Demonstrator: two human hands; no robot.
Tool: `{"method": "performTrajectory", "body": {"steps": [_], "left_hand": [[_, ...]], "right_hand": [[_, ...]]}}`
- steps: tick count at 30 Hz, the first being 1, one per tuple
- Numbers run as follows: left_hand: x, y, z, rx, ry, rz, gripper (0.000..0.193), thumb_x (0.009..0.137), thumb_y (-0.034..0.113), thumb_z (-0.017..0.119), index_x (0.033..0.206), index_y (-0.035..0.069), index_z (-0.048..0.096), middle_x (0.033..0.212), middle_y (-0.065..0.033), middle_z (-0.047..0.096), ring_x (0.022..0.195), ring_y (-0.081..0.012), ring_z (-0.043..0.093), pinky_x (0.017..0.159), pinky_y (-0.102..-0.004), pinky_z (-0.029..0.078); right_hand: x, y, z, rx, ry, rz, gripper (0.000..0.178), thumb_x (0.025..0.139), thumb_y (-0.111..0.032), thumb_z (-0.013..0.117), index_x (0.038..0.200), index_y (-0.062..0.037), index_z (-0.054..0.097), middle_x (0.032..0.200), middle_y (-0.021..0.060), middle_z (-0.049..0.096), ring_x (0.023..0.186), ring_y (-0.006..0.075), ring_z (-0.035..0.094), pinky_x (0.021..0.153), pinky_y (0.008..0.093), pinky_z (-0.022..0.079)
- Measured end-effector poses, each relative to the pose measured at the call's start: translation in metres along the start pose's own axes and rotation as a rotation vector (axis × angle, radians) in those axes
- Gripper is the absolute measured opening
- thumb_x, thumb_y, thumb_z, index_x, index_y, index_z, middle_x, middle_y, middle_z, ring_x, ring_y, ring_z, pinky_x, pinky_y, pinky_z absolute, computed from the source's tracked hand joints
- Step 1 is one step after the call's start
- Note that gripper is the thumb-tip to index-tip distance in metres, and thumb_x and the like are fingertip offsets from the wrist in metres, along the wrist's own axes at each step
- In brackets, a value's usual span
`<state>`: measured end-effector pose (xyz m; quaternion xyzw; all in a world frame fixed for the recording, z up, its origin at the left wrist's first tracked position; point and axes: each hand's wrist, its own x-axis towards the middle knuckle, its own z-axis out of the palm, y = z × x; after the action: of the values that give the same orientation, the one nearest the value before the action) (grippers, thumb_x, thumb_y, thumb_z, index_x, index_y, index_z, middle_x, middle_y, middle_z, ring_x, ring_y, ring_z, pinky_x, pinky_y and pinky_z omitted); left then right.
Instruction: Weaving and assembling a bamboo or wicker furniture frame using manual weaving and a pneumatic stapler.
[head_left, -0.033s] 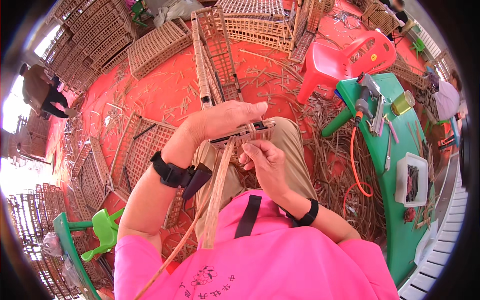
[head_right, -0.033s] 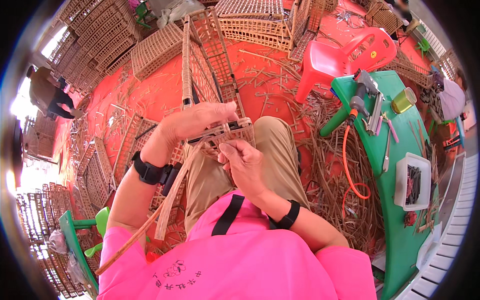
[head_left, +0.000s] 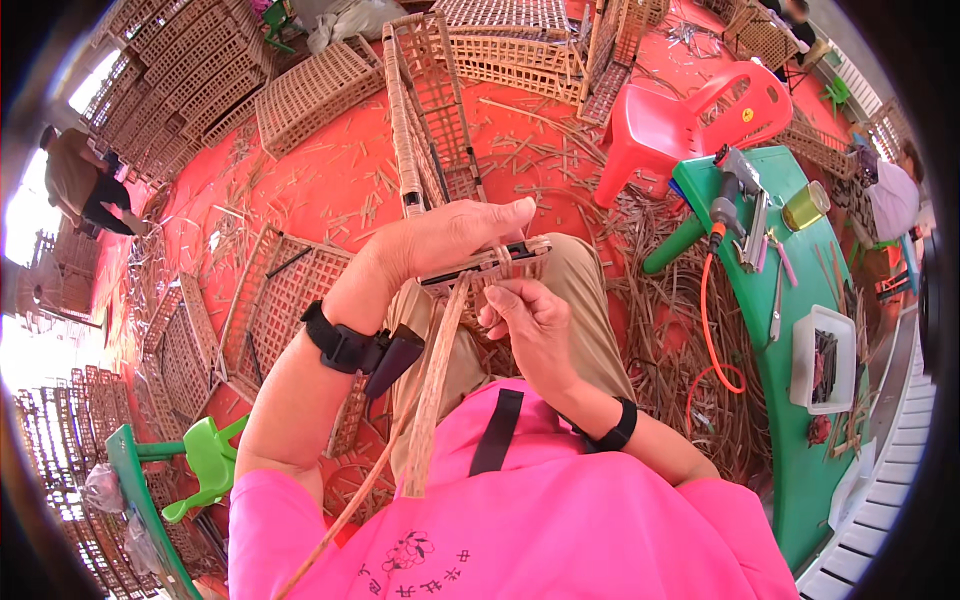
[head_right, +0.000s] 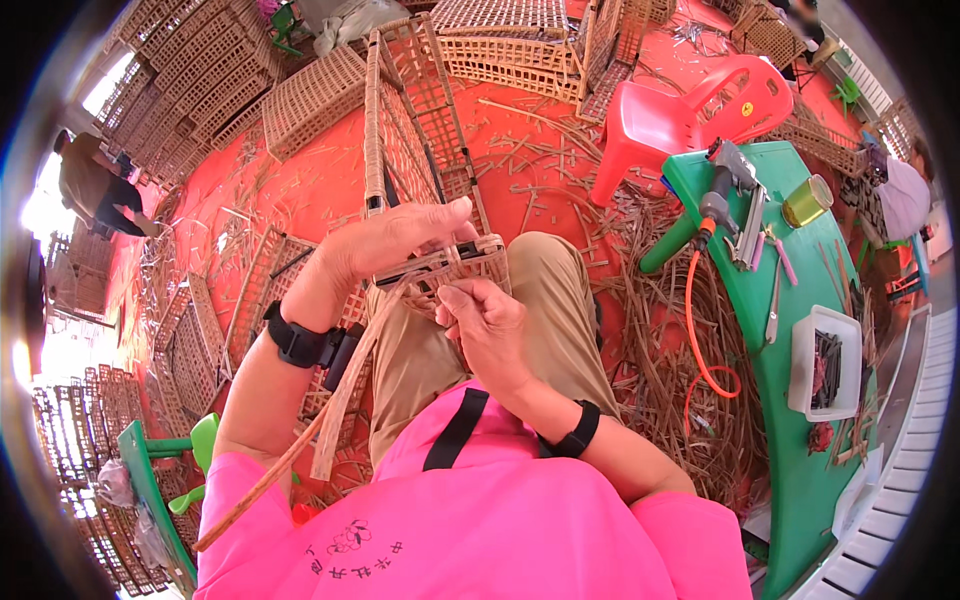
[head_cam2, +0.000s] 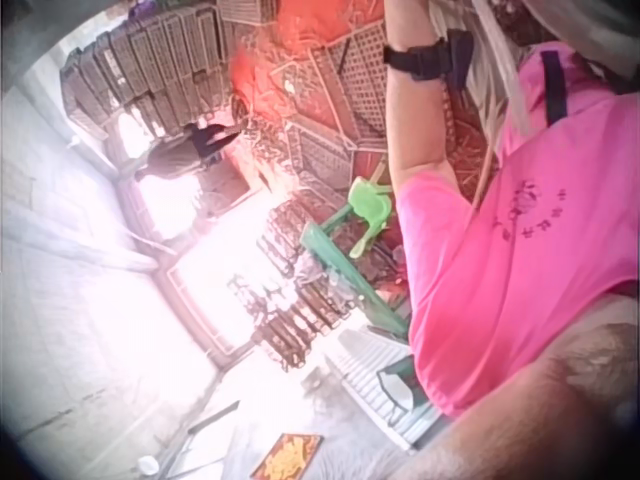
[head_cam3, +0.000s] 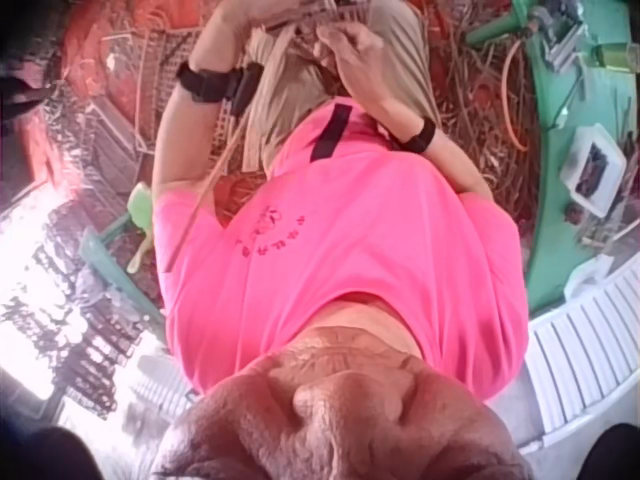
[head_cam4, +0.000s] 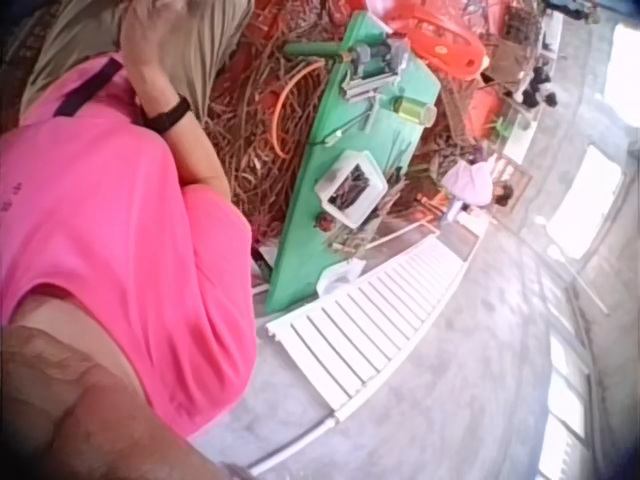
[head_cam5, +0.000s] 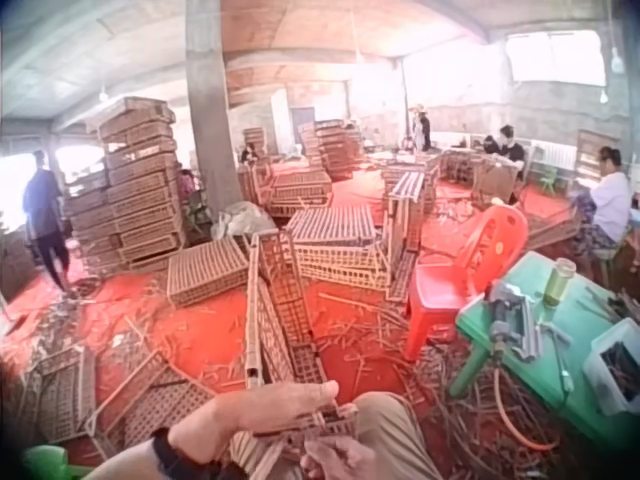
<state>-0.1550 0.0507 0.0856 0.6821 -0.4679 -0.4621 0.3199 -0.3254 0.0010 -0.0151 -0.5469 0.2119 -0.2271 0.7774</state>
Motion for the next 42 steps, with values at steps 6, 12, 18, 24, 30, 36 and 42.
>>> {"method": "performTrajectory", "body": {"steps": [6,12,18,24,30,36,42], "left_hand": [[-0.001,-0.006,0.002,-0.067,0.071,-0.055,0.09,0.095,0.075,0.031,0.124,-0.005,0.062,0.097,-0.0104,0.07,0.089,-0.0159,0.062,0.081,-0.0304,0.049],[0.002,-0.012,-0.003,-0.067,0.039,0.019,0.09,0.096,0.075,0.029,0.123,-0.004,0.063,0.099,-0.0081,0.069,0.088,-0.0124,0.059,0.08,-0.0279,0.048],[-0.001,-0.005,-0.002,-0.098,0.028,0.022,0.082,0.1,0.07,0.026,0.121,0.001,0.064,0.102,-0.0077,0.067,0.087,-0.0135,0.058,0.083,-0.0287,0.048],[0.008,-0.033,-0.007,-0.126,-0.003,0.165,0.079,0.101,0.067,0.023,0.127,0.002,0.06,0.111,-0.0092,0.065,0.087,-0.0149,0.06,0.085,-0.0308,0.048],[-0.008,-0.013,-0.004,-0.021,0.039,0.078,0.072,0.105,0.059,0.025,0.125,0.0,0.061,0.108,-0.0087,0.066,0.098,-0.0167,0.062,0.091,-0.0333,0.048],[-0.022,-0.013,0.001,-0.494,0.3,0.303,0.049,0.104,0.043,0.047,0.106,-0.002,0.065,0.093,-0.0023,0.068,0.09,-0.0134,0.063,0.082,-0.0306,0.05],[-0.003,-0.017,-0.006,-0.037,0.403,0.161,0.02,0.088,0.017,0.07,0.086,-0.002,0.066,0.072,-0.002,0.064,0.069,-0.0129,0.061,0.065,-0.0305,0.048]], "right_hand": [[0.0,-0.03,-0.006,-0.847,0.026,-0.512,0.018,0.089,-0.016,0.073,0.096,-0.0002,0.068,0.08,0.0104,0.064,0.067,0.0217,0.063,0.061,0.0297,0.051],[0.019,-0.065,0.005,-1.166,0.04,-0.985,0.02,0.079,-0.014,0.077,0.095,-0.0043,0.07,0.091,0.01,0.061,0.086,0.0324,0.062,0.071,0.0406,0.05],[0.04,-0.095,-0.008,-0.711,-0.076,-0.791,0.01,0.087,-0.01,0.072,0.095,-0.0036,0.07,0.083,0.0061,0.067,0.076,0.0181,0.065,0.068,0.0318,0.052],[0.038,-0.171,0.023,-0.432,-0.133,-0.862,0.009,0.091,-0.006,0.07,0.095,0.0022,0.068,0.084,0.0022,0.069,0.074,0.0058,0.062,0.066,0.0212,0.051],[0.075,-0.167,0.021,-0.314,-0.094,-0.857,0.009,0.091,-0.005,0.07,0.094,0.0028,0.068,0.082,0.0008,0.068,0.073,0.0044,0.059,0.067,0.02,0.049],[0.13,-0.154,0.027,-0.259,-0.122,-0.696,0.013,0.089,-0.011,0.071,0.094,0.0013,0.071,0.077,0.0001,0.066,0.069,0.0038,0.056,0.061,0.0211,0.045],[0.168,-0.129,0.01,-0.244,-0.102,-0.627,0.021,0.089,-0.015,0.072,0.101,0.0011,0.07,0.081,0.001,0.066,0.069,0.0054,0.057,0.061,0.022,0.045]]}}
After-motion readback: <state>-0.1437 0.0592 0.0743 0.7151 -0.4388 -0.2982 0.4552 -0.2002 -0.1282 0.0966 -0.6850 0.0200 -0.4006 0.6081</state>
